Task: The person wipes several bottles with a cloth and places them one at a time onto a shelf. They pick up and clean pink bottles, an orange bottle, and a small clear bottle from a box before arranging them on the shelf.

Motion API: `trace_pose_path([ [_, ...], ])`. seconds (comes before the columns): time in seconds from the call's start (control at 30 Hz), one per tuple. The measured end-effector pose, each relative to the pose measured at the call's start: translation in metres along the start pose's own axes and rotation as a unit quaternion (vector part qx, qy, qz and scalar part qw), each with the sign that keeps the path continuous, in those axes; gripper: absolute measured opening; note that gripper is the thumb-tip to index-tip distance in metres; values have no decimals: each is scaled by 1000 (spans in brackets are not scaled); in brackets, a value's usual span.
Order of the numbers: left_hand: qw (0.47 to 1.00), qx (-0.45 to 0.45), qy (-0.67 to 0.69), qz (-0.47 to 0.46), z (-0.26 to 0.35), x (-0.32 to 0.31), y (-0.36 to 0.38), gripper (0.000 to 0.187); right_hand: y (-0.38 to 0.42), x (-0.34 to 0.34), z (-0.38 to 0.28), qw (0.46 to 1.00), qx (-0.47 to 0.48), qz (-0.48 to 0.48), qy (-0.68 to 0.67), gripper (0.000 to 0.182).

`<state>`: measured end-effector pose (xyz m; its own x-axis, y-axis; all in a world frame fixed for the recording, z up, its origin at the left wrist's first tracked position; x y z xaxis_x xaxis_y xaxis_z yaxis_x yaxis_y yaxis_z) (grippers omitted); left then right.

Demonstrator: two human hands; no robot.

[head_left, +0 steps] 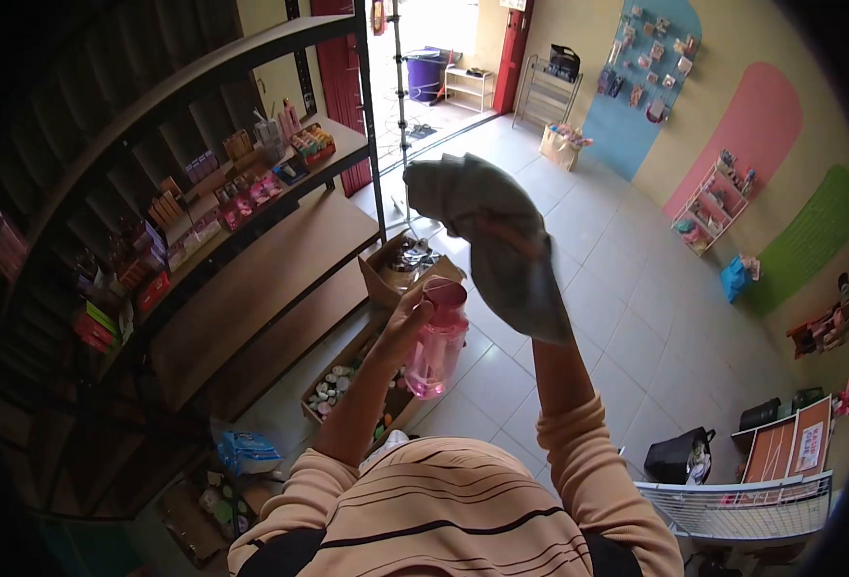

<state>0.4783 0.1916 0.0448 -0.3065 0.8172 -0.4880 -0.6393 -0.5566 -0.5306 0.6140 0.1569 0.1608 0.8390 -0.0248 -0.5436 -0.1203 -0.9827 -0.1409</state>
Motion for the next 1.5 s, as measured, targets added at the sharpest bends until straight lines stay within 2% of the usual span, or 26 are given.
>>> trace_pose_path([
  [0.07, 989, -43, -144, -7, 3, 5, -9, 52, 16, 33, 7, 928, 108, -26, 356, 37],
  [0.1, 995, -31, -95, 1, 0, 4, -1, 46, 27, 15, 8, 861, 202, -147, 443, 41],
  [0.13, 985, -11, -169, 26, -4, 2, 7, 55, 32, 2, 3, 861, 175, -205, 432, 40],
  [0.17, 970, 15, -240, 49, -8, 0, 14, 65, 31, 19, 8, 884, 115, -162, 423, 38],
  [0.2, 983, 7, -168, 76, -11, -8, 17, 69, 25, 41, 11, 898, 62, -123, 418, 37],
  [0.23, 993, -14, -117, -2, -7, -18, 6, 71, 22, 53, 8, 883, 39, -76, 462, 34],
  [0.3, 989, -74, 38, -119, 9, -54, -10, 64, 21, 89, 24, 944, -7, 19, 329, 35],
  [0.33, 992, -95, 72, -50, 8, -52, -15, 64, 25, 101, 29, 963, -30, 62, 261, 36],
  [0.4, 975, -137, 145, 93, 2, -47, -25, 66, 57, 93, 34, 961, 14, 121, 247, 35],
  [0.43, 955, -126, 179, 199, -4, -44, -31, 67, 72, 72, 37, 938, 124, 82, 313, 35],
  [0.53, 942, -139, 200, 232, -4, -46, -35, 63, 103, 65, 44, 906, 218, 36, 361, 33],
  [0.6, 939, -164, 239, 187, -11, -41, -39, 60, 119, 91, 76, 987, -2, 90, 133, 33],
  [0.63, 926, -174, 272, 195, -12, -43, -45, 59, 125, 103, 92, 986, -117, 114, 11, 32],
  [0.67, 912, -184, 304, 204, -14, -43, -51, 58, 126, 110, 99, 977, -156, 32, -141, 36],
  [0.73, 920, -216, 268, 190, -24, -41, -55, 59, 131, 110, 99, 868, -216, -131, -428, 42],
  [0.77, 925, -226, 240, 189, -31, -44, -56, 60, 134, 107, 93, 843, -164, -204, -470, 45],
  [0.83, 919, -204, 233, 244, -46, -63, -48, 63, 139, 99, 104, 970, -42, 2, -240, 39],
  [0.93, 901, -214, 208, 316, -48, -97, -33, 64, 146, 99, 103, 986, 42, 151, 57, 39],
  [0.97, 909, -235, 235, 252, -49, -95, -24, 66, 140, 107, 105, 979, 93, 156, 94, 38],
  [1.1, 913, -286, 195, 214, -49, -85, 1, 72, 128, 100, 86, 989, 112, 85, 49, 32],
  [1.2, 935, -283, 130, 167, -27, -71, 30, 76, 105, 84, 73, 994, -104, 27, 16, 27],
  [1.27, 942, -232, 20, 242, -16, -73, 60, 71, 80, 82, 76, 988, -134, 72, -8, 24],
  [1.3, 943, -207, 41, 258, -16, -74, 73, 68, 74, 71, 66, 966, -209, 92, -124, 21],
  [1.33, 943, -184, 64, 271, -15, -73, 83, 65, 75, 51, 48, 965, -231, 19, -125, 16],
  [1.4, 941, -148, 49, 300, -8, -71, 109, 62, 77, 18, 59, 986, 2, -81, 143, 21],
  [1.5, 909, -161, 22, 384, 15, -76, 154, 63, 92, -49, 94, 890, 175, -280, 314, 30],
])
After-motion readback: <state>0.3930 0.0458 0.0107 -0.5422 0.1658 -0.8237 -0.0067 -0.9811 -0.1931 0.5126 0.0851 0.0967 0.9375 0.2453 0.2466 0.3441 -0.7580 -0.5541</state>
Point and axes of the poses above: each hand's wrist, its own y-axis away from the middle knuckle, its own x-axis out of the back of the hand, z = x × y, the point moved 2 cm from there along -y, towards the middle knuckle, and after that the axes turned 14 degrees about -x, right-handed, at the moved point
